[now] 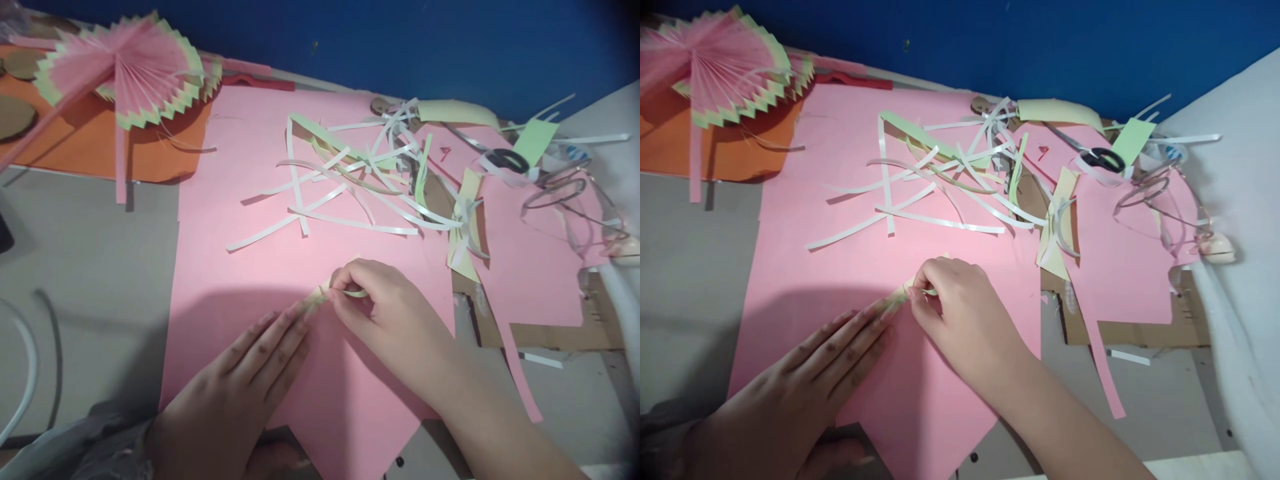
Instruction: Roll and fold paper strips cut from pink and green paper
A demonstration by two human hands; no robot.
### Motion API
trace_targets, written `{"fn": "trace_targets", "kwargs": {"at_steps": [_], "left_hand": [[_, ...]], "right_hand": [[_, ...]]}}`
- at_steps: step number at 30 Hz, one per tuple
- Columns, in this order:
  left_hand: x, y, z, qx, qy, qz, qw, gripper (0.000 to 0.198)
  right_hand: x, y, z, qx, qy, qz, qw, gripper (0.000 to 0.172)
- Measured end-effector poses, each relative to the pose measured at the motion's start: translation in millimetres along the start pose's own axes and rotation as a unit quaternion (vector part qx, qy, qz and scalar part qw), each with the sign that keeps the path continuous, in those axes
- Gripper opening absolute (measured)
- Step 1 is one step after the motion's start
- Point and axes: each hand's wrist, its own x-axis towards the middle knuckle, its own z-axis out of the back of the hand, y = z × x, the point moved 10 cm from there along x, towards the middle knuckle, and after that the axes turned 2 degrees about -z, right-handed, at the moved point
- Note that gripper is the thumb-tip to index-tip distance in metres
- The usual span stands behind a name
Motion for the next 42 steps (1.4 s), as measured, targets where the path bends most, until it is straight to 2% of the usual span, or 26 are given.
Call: {"fn": "trace_targets", "kwargs": {"at_steps": [9,18,23,28,35,42], "left_hand": [[-3.3,0.0,-5.2,-0.015,0.012,0.004,1.000,0.079],[-2.7,3.1,-0.2,-0.024,-0.019,-0.004,1.000,0.077],[0.3,5.6,3.1,-0.011,-0.030,0.003,0.999,0.068],[-5.7,6.5,5.1,0.020,-0.043,0.047,0.998,0.058],[0.8,4.4,-2.4,0.011,0.002,0.018,1.000,0.061],[4.1,1.2,-8.0,-0.023,0.013,-0.007,1.000,0.067]], "right_hand": [[-0.5,5.5,-1.3,-0.041,-0.025,0.028,0.998,0.016],[-0.2,8.1,-1.1,-0.073,-0.038,0.037,0.996,0.014],[-0.2,8.5,-2.4,-0.073,-0.026,0.039,0.996,0.016],[0.9,8.8,-2.9,-0.071,-0.017,0.038,0.997,0.017],[0.9,9.1,-2.4,-0.068,-0.022,0.040,0.997,0.017],[0.8,10.8,-1.5,-0.085,-0.028,0.050,0.995,0.014]]}}
